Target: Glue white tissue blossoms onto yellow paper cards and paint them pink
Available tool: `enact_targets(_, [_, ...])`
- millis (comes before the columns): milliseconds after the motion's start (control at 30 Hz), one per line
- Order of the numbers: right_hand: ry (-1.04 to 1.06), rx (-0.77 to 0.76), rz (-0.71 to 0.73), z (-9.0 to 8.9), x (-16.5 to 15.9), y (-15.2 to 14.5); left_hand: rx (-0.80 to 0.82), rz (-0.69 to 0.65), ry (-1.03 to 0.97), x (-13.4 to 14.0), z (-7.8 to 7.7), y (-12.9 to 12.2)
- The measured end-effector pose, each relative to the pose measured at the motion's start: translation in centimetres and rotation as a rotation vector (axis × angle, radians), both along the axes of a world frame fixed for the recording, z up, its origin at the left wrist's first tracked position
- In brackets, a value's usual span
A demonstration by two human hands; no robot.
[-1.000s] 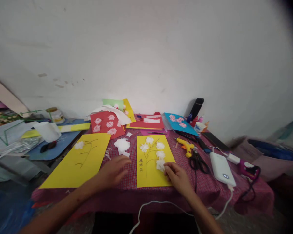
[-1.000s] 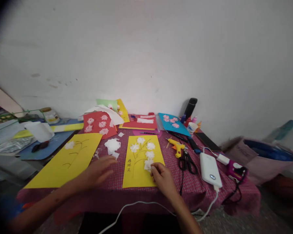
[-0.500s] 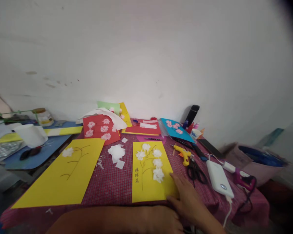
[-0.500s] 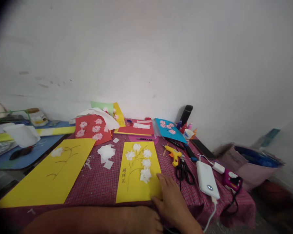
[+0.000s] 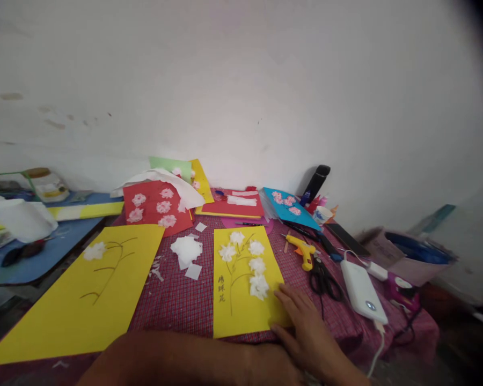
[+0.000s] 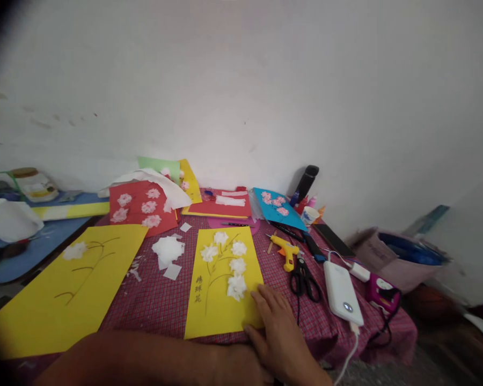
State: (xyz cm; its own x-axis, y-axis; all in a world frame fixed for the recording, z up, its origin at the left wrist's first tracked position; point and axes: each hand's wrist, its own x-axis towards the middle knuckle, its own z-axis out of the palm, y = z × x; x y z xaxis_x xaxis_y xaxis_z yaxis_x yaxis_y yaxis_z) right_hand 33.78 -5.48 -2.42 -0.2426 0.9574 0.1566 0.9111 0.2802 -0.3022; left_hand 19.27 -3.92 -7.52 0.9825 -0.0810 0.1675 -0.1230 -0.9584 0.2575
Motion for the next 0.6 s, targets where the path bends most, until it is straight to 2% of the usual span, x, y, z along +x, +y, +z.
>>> enact_targets(133, [0.025, 0.066, -0.003, -0.4, -0.3, -0.1, 0.017, -0.036, 0.037, 0.9, -1.0, 0.4])
enact_targets(233, [0.050, 0.104, 0.005, -0.6, -0.5, -0.2, 0.027, -0.049, 0.078, 0.9, -0.9, 0.4])
enact_targets(367, [0.077, 0.162, 0.000, -0.9, -0.8, -0.3, -0.053, 0.015, 0.082, 0.5, 0.3, 0.1])
enact_targets(600, [0.059, 0.184, -0.008, -1.2, -0.9, -0.5, -0.146, 0.003, 0.093, -1.2, 3.0, -0.3])
